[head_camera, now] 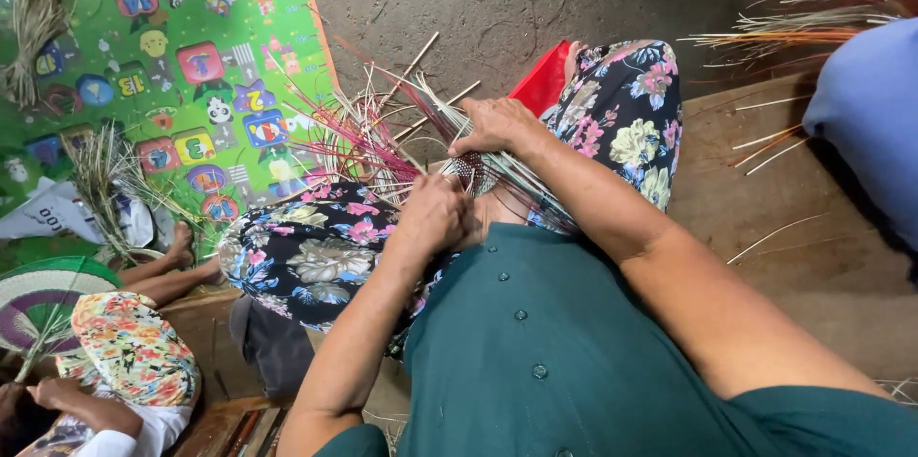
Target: Weaving natural fiber strands together to form a structured mat or basket.
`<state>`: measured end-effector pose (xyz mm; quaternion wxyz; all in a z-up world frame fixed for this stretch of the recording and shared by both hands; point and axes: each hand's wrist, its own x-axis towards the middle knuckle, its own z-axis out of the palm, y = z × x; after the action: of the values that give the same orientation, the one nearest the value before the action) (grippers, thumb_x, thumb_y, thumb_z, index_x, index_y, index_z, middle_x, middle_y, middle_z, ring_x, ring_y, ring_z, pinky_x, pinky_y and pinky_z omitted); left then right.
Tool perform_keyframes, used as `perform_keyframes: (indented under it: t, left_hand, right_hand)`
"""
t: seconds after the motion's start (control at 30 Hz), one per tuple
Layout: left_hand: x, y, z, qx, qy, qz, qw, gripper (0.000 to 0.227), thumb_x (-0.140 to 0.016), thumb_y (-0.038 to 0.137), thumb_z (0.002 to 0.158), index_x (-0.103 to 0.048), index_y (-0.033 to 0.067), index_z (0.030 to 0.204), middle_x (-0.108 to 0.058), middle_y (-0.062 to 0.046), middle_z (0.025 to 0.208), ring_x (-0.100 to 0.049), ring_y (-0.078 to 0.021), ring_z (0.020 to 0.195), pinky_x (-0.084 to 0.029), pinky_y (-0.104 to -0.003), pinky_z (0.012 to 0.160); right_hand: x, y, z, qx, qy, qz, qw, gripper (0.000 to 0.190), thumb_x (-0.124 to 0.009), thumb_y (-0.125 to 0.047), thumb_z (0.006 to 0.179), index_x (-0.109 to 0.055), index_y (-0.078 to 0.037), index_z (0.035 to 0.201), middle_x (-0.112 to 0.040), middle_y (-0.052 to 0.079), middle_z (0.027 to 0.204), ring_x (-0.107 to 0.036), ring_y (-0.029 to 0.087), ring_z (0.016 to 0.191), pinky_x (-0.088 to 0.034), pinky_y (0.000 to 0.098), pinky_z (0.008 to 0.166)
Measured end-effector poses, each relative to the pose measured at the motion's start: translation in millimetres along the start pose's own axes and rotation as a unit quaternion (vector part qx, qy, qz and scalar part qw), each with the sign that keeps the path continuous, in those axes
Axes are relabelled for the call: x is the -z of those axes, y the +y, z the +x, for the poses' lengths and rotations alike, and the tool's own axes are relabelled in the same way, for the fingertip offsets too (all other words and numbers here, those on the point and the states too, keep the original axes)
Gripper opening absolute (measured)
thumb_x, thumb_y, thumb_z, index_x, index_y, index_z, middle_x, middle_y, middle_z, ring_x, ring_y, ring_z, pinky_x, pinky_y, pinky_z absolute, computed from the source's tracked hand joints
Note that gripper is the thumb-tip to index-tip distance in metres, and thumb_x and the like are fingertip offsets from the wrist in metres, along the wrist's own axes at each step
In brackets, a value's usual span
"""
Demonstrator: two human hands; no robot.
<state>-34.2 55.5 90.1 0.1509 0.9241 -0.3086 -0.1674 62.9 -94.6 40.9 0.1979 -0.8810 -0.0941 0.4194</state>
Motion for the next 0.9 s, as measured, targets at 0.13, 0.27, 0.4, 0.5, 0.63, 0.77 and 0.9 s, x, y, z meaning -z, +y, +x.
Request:
perform_keyframes:
  t: [0.13, 0.27, 0.4, 0.5, 0.63, 0.77, 0.9]
  left_hand:
    - [33, 20, -13, 0.152, -0.205, -0.103, 0.961, 0.024, -0.054, 0.030, 0.067, -0.065, 0.0197, 0.087, -0.061, -0.005, 0.076, -0.057, -0.0255, 0.085, -0.040, -0.035, 0.073]
    - [122, 5, -33, 0.271, -0.256, -0.172, 0.912, 0.023, -0.054, 0.031, 0.073, -0.064, 0.0191, 0.090, -0.064, -0.010, 0.085, -0.057, -0.0317, 0.091, -0.044, -0.042, 0.078]
    - [106, -118, -102, 0.410, -0.098, -0.085, 0.903, 0.029, -0.055, 0.045, 0.076, -0.061, 0.0274, 0.098, -0.063, -0.011, 0.085, -0.056, -0.0322, 0.090, -0.042, -0.042, 0.079]
    - [81, -213, -158, 0.454, 0.020, -0.017, 0.890, 0.031, -0.063, 0.056, 0.073, -0.064, 0.0300, 0.090, -0.062, 0.000, 0.079, -0.057, -0.0221, 0.083, -0.044, -0.033, 0.070]
    - [31, -285, -202, 0.504, 0.011, -0.047, 0.862, 0.025, -0.061, 0.055, 0.070, -0.063, 0.0335, 0.082, -0.061, 0.003, 0.068, -0.058, -0.0238, 0.079, -0.045, -0.039, 0.067]
    - [-4, -311, -228, 0.533, -0.035, -0.003, 0.845, 0.027, -0.065, 0.054, 0.062, -0.063, 0.0353, 0.081, -0.061, 0.005, 0.070, -0.059, -0.0228, 0.078, -0.047, -0.040, 0.064]
    - [-41, -304, -253, 0.567, -0.091, 0.033, 0.818, 0.031, -0.069, 0.053, 0.054, -0.063, 0.0371, 0.080, -0.062, 0.007, 0.072, -0.061, -0.0218, 0.077, -0.049, -0.041, 0.061]
  right_hand:
    - [4, 7, -3, -0.008, 0.011, 0.120, 0.993, 0.047, -0.056, -0.052, 0.066, -0.057, -0.020, 0.101, -0.060, 0.009, 0.101, -0.053, 0.030, 0.100, -0.041, 0.0421, 0.083]
    - [-4, 24, 9, 0.041, 0.041, 0.162, 0.985, 0.030, -0.050, -0.038, 0.073, -0.065, -0.018, 0.090, -0.062, 0.012, 0.093, -0.054, 0.033, 0.095, -0.043, 0.0415, 0.080]
    - [-19, 35, 27, 0.041, 0.060, 0.143, 0.987, 0.027, -0.051, -0.040, 0.071, -0.066, -0.023, 0.085, -0.063, 0.008, 0.088, -0.057, 0.030, 0.091, -0.046, 0.0399, 0.077]
    - [-22, 34, 34, 0.023, 0.067, 0.137, 0.988, 0.026, -0.052, -0.040, 0.069, -0.066, -0.025, 0.085, -0.063, 0.008, 0.087, -0.057, 0.029, 0.089, -0.046, 0.0393, 0.075]
    - [-27, 35, 38, 0.010, 0.063, 0.156, 0.986, 0.025, -0.054, -0.040, 0.068, -0.066, -0.025, 0.085, -0.064, 0.005, 0.087, -0.059, 0.027, 0.088, -0.047, 0.0373, 0.074]
    - [-35, 40, 54, 0.004, 0.064, 0.150, 0.987, 0.023, -0.056, -0.041, 0.069, -0.066, -0.028, 0.083, -0.064, 0.003, 0.085, -0.059, 0.025, 0.086, -0.048, 0.0355, 0.073]
    - [-30, 39, 46, 0.014, 0.061, 0.149, 0.987, 0.025, -0.056, -0.039, 0.069, -0.066, -0.024, 0.086, -0.063, 0.007, 0.088, -0.058, 0.029, 0.089, -0.047, 0.0390, 0.075]
